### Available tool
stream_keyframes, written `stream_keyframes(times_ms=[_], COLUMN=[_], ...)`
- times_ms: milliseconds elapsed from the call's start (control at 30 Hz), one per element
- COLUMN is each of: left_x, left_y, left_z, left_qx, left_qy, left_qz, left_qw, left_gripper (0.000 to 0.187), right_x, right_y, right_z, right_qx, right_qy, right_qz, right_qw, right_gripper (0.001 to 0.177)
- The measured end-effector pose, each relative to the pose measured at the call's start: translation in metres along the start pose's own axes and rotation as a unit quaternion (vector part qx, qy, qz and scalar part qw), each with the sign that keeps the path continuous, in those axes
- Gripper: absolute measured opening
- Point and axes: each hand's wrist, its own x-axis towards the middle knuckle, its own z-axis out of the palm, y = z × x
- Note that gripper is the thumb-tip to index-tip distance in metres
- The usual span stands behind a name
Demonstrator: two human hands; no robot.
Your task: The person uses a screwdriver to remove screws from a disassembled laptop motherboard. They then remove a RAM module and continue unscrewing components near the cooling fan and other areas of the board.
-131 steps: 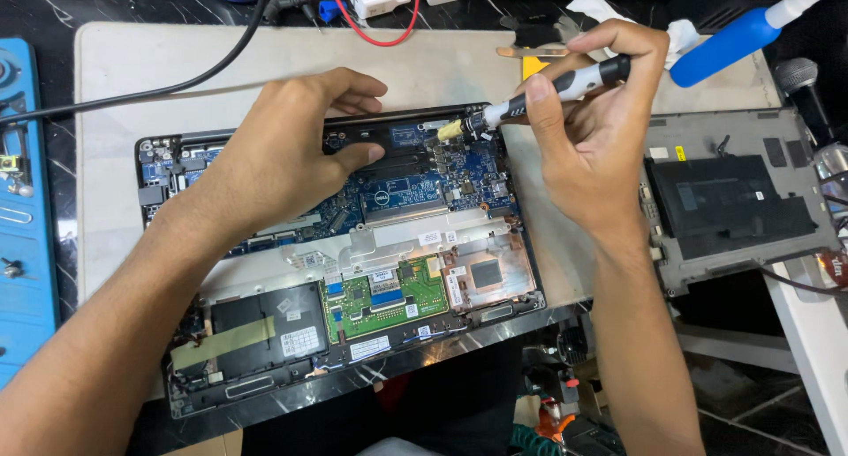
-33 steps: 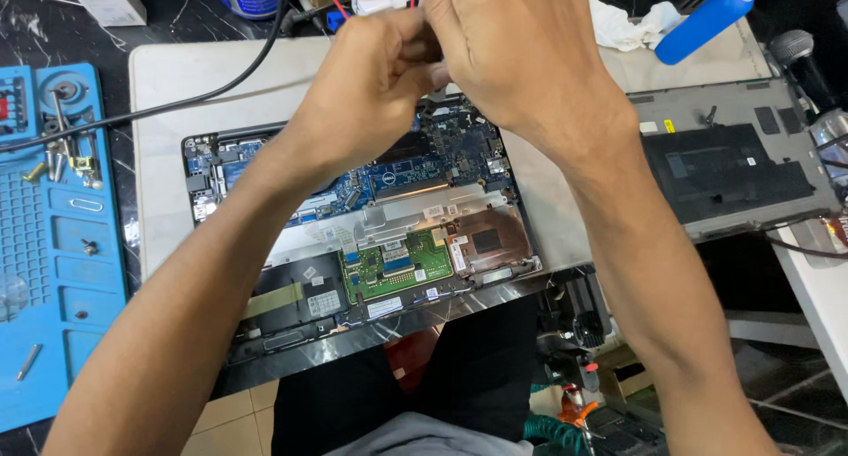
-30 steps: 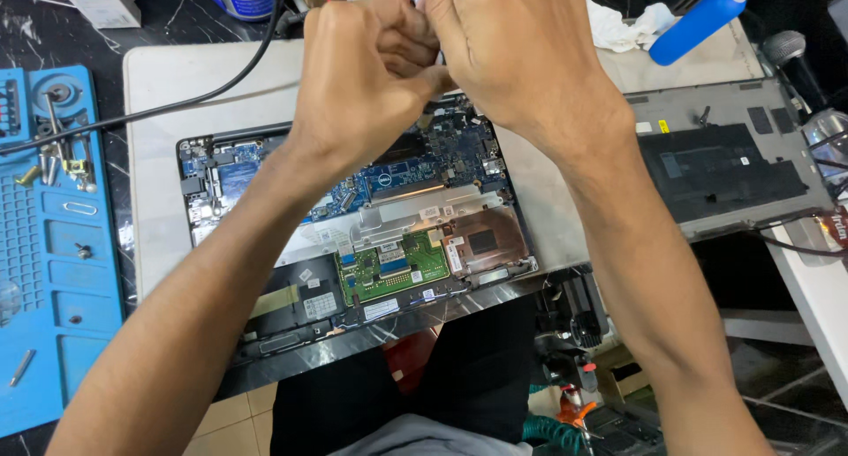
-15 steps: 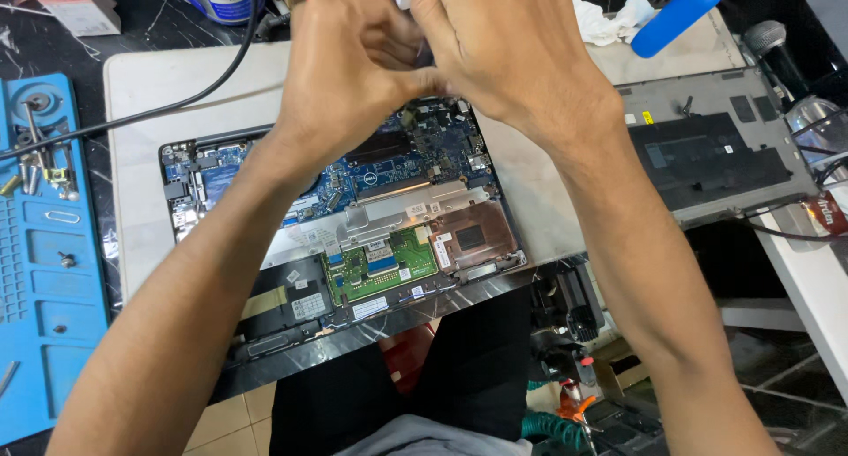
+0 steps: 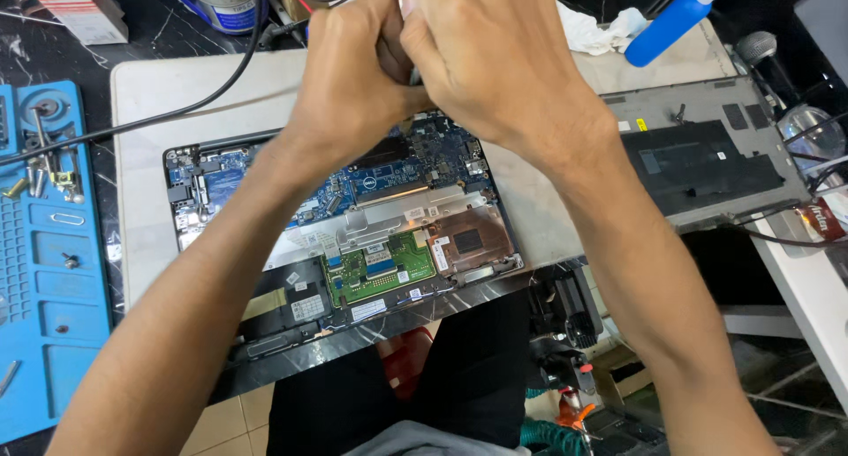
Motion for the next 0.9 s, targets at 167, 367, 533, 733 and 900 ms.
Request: stream_keyframes(times_ms=[167,367,533,733,900], left_x=[-0.002,0.001,0.000,0.001,-0.002], left_y=[0.012,0.007,0.006,0.009,0.011], left_z=[-0.008,-0.012,0.000,-0.014,-0.003], left_qx=[-0.048,-0.024,0.037,-0.061,0.061], left_qy=[-0.058,-0.058,0.001,-0.143,0.034], left_qz=[0.048,-0.042,0.016,0.004,-0.031], left_qw=[0.996,0.997,0.999,0.988,0.997], left_gripper=[0.061,0.047,0.055,0.016,0.050], right_x=[0.000,-0.008,0.000,-0.001,0.005], right_y=[-0.006,-0.001,-0.007,-0.006,-0.011], right_z=[-0.003,-0.001,-0.003,-0.006,-0.009], right_qx=[0.002,-0.025,-0.028,-0.019,-0.012], right_qy=[-0.039,-0.061,-0.072,-0.092,-0.110], right_qz=[0.063,0.084,0.086,0.104,0.108], right_qw=[0.997,0.994,0.993,0.990,0.988], right_gripper=[0.009,0.017,0.012,0.015,0.041])
